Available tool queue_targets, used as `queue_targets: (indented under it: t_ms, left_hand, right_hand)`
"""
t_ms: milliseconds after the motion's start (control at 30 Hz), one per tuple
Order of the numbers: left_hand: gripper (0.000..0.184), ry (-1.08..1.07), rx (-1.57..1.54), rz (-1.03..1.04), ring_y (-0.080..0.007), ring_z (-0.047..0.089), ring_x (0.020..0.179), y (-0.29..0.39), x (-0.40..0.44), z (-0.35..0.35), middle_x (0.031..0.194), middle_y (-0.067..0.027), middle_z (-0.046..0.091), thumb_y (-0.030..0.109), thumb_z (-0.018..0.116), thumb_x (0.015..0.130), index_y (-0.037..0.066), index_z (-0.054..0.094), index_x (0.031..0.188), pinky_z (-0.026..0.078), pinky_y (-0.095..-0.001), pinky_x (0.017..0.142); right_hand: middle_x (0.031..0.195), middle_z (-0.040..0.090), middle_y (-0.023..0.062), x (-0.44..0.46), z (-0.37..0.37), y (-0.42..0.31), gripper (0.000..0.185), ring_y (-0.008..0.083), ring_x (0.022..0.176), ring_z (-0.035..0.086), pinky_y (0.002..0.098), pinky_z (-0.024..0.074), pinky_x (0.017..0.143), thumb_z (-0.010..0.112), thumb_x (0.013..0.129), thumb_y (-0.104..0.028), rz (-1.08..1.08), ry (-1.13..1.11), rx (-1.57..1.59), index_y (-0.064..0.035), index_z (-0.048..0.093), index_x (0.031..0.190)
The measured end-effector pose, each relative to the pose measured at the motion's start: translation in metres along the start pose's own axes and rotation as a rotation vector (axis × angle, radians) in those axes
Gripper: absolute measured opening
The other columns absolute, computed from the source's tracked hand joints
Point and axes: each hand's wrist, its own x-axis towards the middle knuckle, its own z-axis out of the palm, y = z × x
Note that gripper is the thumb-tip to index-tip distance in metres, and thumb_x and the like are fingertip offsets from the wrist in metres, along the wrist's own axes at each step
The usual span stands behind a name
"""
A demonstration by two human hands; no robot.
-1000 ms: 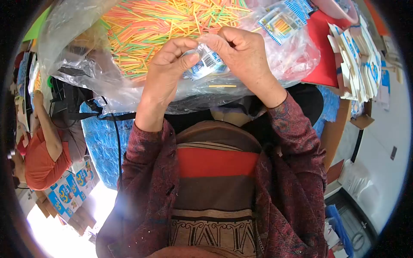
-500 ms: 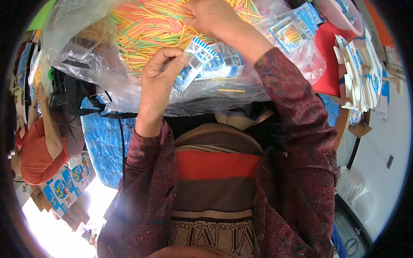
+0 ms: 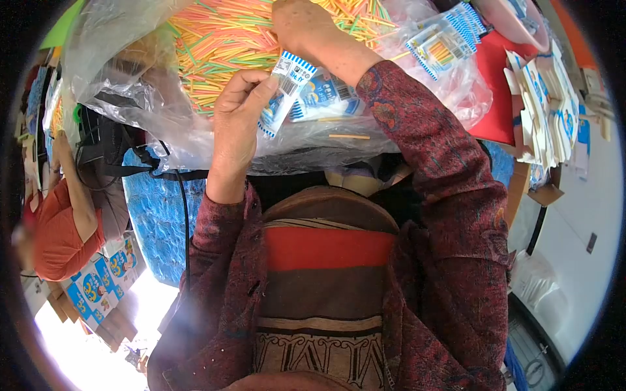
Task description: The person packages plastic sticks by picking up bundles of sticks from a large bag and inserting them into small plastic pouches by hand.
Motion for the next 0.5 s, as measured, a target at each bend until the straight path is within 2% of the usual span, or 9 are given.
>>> queue_targets:
  t_ms: [33, 200, 300, 333, 433, 467, 500]
  left_hand:
    - [0.004, 0.001, 0.005, -0.004, -0.0049, 0.057, 0.079, 0.000, 0.000, -0.001, 0.085, 0.0008, 0.063, 0.004, 0.064, 0.091, 0.001, 0.062, 0.093, 0.046, -0.0202, 0.072]
    - [0.004, 0.003, -0.003, 0.047, -0.0049, 0.057, 0.079, 0.000, 0.002, -0.003, 0.086, 0.0003, 0.063, 0.004, 0.064, 0.092, 0.001, 0.062, 0.095, 0.046, -0.0203, 0.071]
    - [0.004, -0.001, -0.034, 0.033, -0.0054, 0.057, 0.079, 0.000, 0.003, -0.004, 0.087, 0.0002, 0.064, 0.004, 0.064, 0.092, 0.002, 0.062, 0.095, 0.046, -0.0206, 0.072]
    - [0.004, -0.001, -0.052, 0.025, -0.0057, 0.057, 0.080, 0.000, 0.004, -0.003, 0.087, 0.0001, 0.064, 0.004, 0.064, 0.092, 0.002, 0.062, 0.095, 0.046, -0.0208, 0.073]
    - [0.004, -0.005, -0.076, 0.038, -0.0063, 0.058, 0.081, 0.005, 0.004, 0.002, 0.088, -0.0001, 0.064, 0.005, 0.064, 0.092, 0.002, 0.062, 0.095, 0.046, -0.0214, 0.074]
    - [0.004, -0.006, -0.087, 0.044, -0.0066, 0.058, 0.081, 0.005, 0.005, 0.004, 0.088, -0.0002, 0.064, 0.005, 0.064, 0.093, 0.002, 0.062, 0.095, 0.046, -0.0217, 0.075]
    - [0.004, -0.009, -0.086, 0.041, -0.0066, 0.058, 0.081, 0.004, 0.005, 0.004, 0.088, -0.0002, 0.064, 0.005, 0.064, 0.093, 0.002, 0.062, 0.095, 0.046, -0.0217, 0.075]
  right_hand:
    - [0.077, 0.060, 0.0078, 0.000, 0.001, 0.001, 0.035, 0.0103, 0.076, 0.059, 0.0256, 0.0477, 0.068, 0.062, 0.094, -0.028, -0.009, 0.045, -0.018, 0.0050, 0.062, 0.106]
    - [0.091, 0.064, 0.0086, 0.006, 0.011, 0.024, 0.034, 0.0144, 0.088, 0.062, 0.0287, 0.0495, 0.077, 0.063, 0.093, -0.026, 0.072, 0.023, 0.151, 0.0049, 0.060, 0.108]
    - [0.098, 0.066, 0.0221, 0.005, 0.007, 0.028, 0.037, 0.0331, 0.095, 0.066, 0.0406, 0.0527, 0.079, 0.060, 0.088, -0.028, 0.154, 0.120, 0.352, 0.0045, 0.061, 0.106]
    - [0.098, 0.066, 0.0221, 0.003, 0.000, 0.028, 0.037, 0.0331, 0.095, 0.066, 0.0406, 0.0527, 0.079, 0.060, 0.088, -0.028, 0.156, 0.122, 0.350, 0.0045, 0.061, 0.106]
    - [0.093, 0.067, 0.0156, -0.016, -0.034, 0.021, 0.035, 0.0226, 0.087, 0.066, 0.0336, 0.0524, 0.074, 0.058, 0.094, -0.026, 0.272, 0.180, 0.694, 0.0055, 0.059, 0.109]
    - [0.093, 0.067, 0.0156, -0.023, -0.045, 0.018, 0.035, 0.0226, 0.087, 0.066, 0.0336, 0.0524, 0.074, 0.058, 0.094, -0.026, 0.275, 0.181, 0.694, 0.0055, 0.059, 0.109]
    - [0.092, 0.066, 0.0125, -0.032, -0.057, 0.016, 0.032, 0.0188, 0.086, 0.064, 0.0313, 0.0517, 0.074, 0.058, 0.095, -0.024, 0.178, 0.207, 0.884, 0.0044, 0.059, 0.109]
